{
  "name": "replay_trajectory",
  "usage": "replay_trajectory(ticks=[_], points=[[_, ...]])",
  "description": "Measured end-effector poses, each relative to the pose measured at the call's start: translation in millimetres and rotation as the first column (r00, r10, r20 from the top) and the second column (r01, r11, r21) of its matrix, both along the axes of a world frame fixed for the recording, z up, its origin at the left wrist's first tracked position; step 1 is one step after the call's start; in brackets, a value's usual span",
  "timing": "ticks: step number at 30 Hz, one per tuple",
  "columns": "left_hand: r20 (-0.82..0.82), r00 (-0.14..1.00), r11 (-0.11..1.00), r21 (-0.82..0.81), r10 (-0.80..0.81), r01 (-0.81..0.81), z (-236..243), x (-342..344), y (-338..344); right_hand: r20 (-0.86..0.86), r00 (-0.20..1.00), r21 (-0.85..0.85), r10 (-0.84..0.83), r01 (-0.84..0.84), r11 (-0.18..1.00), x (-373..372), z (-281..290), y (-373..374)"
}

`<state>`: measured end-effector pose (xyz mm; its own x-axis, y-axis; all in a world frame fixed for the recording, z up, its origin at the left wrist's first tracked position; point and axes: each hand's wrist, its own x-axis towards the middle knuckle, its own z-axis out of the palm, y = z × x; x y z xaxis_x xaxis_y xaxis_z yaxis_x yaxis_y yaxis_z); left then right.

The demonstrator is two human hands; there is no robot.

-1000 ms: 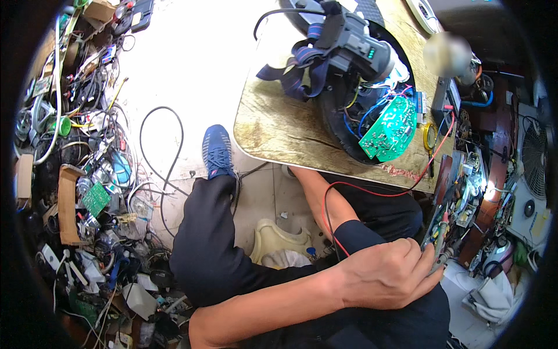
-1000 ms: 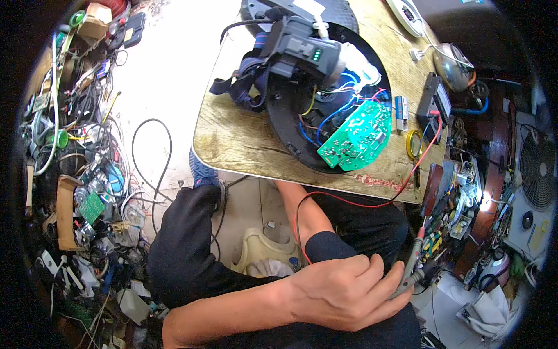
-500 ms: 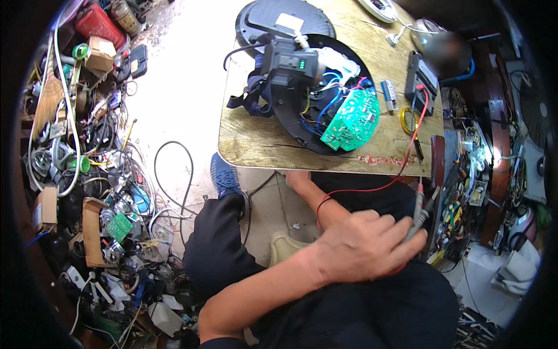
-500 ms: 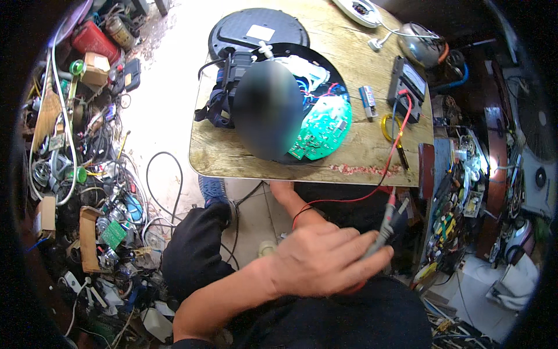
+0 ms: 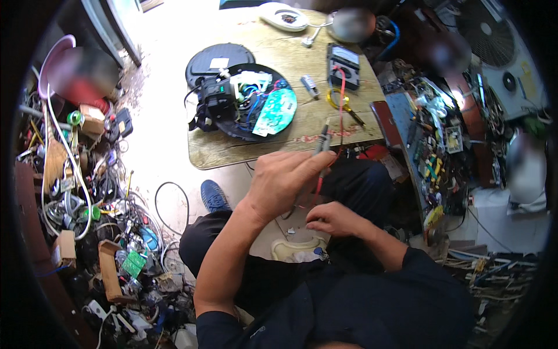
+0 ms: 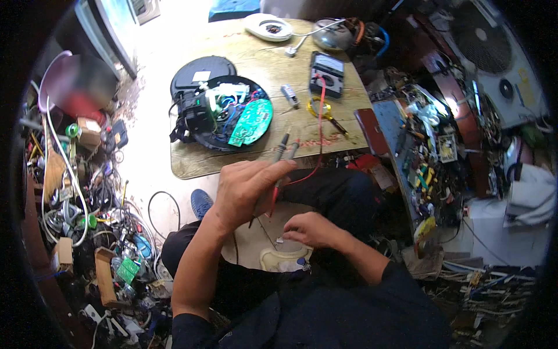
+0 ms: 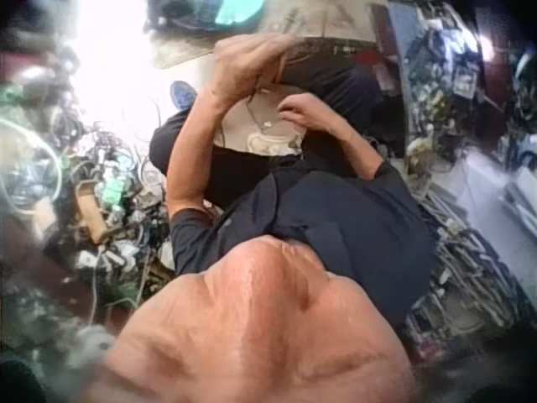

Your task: The person uses a multimeter to test points on a green circuit board placed inside a disassembled robotic vacuum cleaner. They adjust the multimeter dial and repeatedly touch the probes to various components on the board.

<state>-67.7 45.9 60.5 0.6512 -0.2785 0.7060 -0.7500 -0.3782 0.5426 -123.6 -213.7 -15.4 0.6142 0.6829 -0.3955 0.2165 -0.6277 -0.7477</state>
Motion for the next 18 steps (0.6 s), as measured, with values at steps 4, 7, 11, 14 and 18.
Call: replay_trajectory(ticks=[4,7,11,14,18], points=[[0.007,1.000,0.999,0.025,-0.030,0.030,-3.0,0.2,-12.7,0.176,0.944,0.163,-0.280,0.252,0.954,6.9,55.8,-34.2],[-0.004,0.999,0.999,0.003,-0.042,0.042,-9.3,2.6,-24.0,0.132,0.857,0.246,-0.499,0.459,0.853,21.6,66.7,-53.2],[-0.010,0.997,0.997,0.016,-0.079,0.079,-7.8,8.2,-32.0,0.135,0.769,0.440,-0.624,0.518,0.733,46.5,77.7,-44.9],[0.024,0.995,0.994,0.033,-0.102,0.101,-5.0,12.2,-38.5,0.279,0.785,0.608,-0.553,0.302,0.734,57.6,86.5,-16.4],[0.101,0.995,0.996,-0.084,-0.025,0.034,-9.9,24.8,-43.9,0.577,0.626,0.656,-0.525,0.027,0.754,97.8,110.7,18.7]])
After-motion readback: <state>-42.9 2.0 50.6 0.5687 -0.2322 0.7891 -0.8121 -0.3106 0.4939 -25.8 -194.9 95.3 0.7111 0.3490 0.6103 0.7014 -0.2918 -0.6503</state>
